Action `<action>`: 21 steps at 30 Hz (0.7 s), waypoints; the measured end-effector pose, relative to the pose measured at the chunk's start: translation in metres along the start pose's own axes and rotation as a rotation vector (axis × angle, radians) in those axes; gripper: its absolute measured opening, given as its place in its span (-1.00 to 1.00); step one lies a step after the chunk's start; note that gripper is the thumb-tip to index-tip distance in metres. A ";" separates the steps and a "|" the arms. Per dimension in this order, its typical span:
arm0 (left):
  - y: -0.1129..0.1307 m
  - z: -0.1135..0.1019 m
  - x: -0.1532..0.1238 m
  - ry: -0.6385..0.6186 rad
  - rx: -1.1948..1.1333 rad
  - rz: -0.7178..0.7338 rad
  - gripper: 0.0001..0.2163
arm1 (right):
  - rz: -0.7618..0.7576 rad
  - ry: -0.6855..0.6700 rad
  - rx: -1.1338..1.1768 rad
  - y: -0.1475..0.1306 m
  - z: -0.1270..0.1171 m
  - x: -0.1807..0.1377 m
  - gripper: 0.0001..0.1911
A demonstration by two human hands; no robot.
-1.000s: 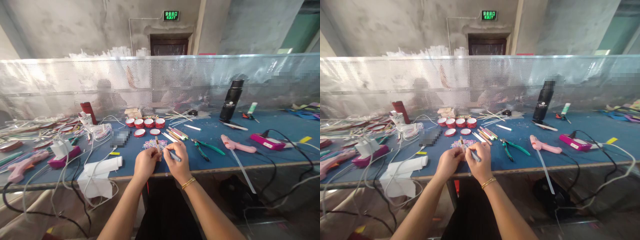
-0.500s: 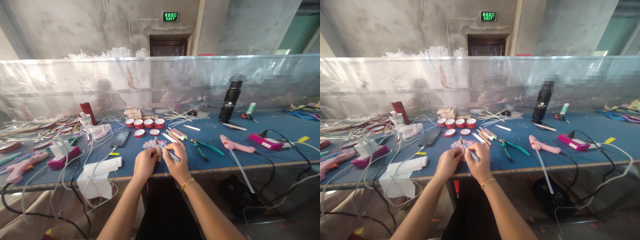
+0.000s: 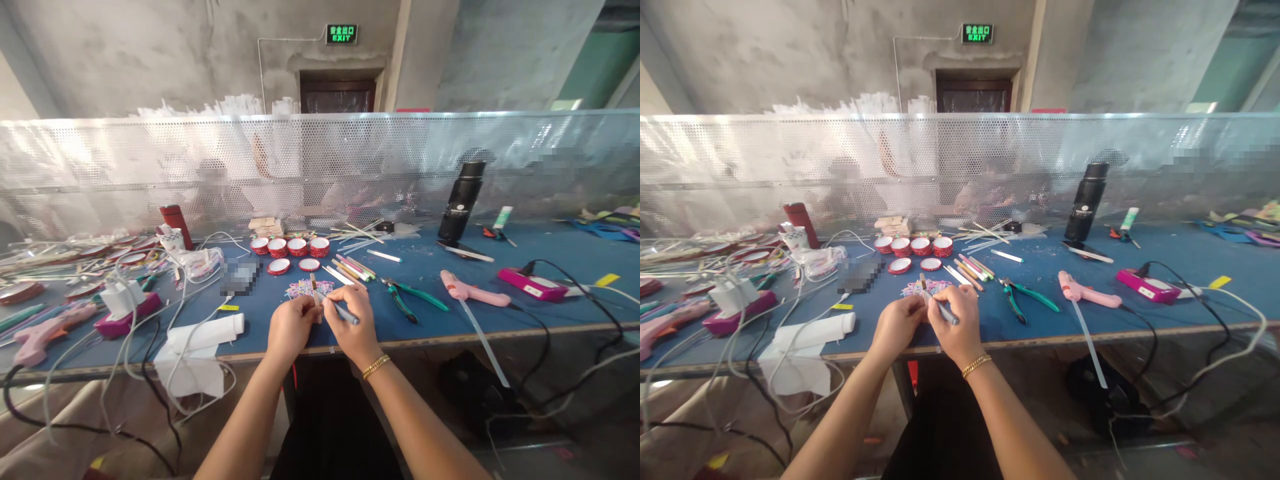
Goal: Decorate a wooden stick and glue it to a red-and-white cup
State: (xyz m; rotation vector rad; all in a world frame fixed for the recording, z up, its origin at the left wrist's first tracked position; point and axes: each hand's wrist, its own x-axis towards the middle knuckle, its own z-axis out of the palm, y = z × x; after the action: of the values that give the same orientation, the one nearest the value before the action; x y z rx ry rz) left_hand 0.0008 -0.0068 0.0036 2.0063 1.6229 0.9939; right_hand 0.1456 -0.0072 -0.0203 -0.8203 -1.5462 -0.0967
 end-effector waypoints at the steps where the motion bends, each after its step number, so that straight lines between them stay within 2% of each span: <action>1: 0.001 0.000 0.000 0.001 0.001 -0.001 -0.80 | 0.000 0.002 0.000 0.000 0.000 0.000 -0.87; 12: 0.001 0.000 0.000 0.006 -0.011 -0.003 -0.80 | 0.015 0.038 -0.024 0.002 0.001 -0.002 -0.85; 21: 0.001 0.000 0.000 0.003 -0.012 -0.001 -0.79 | 0.008 -0.003 -0.016 -0.001 0.000 0.000 -0.86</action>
State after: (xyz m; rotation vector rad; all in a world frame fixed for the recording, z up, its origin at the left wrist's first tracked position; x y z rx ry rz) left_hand 0.0012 -0.0066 0.0044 1.9975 1.6153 1.0046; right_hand 0.1453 -0.0082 -0.0194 -0.8397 -1.5463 -0.1023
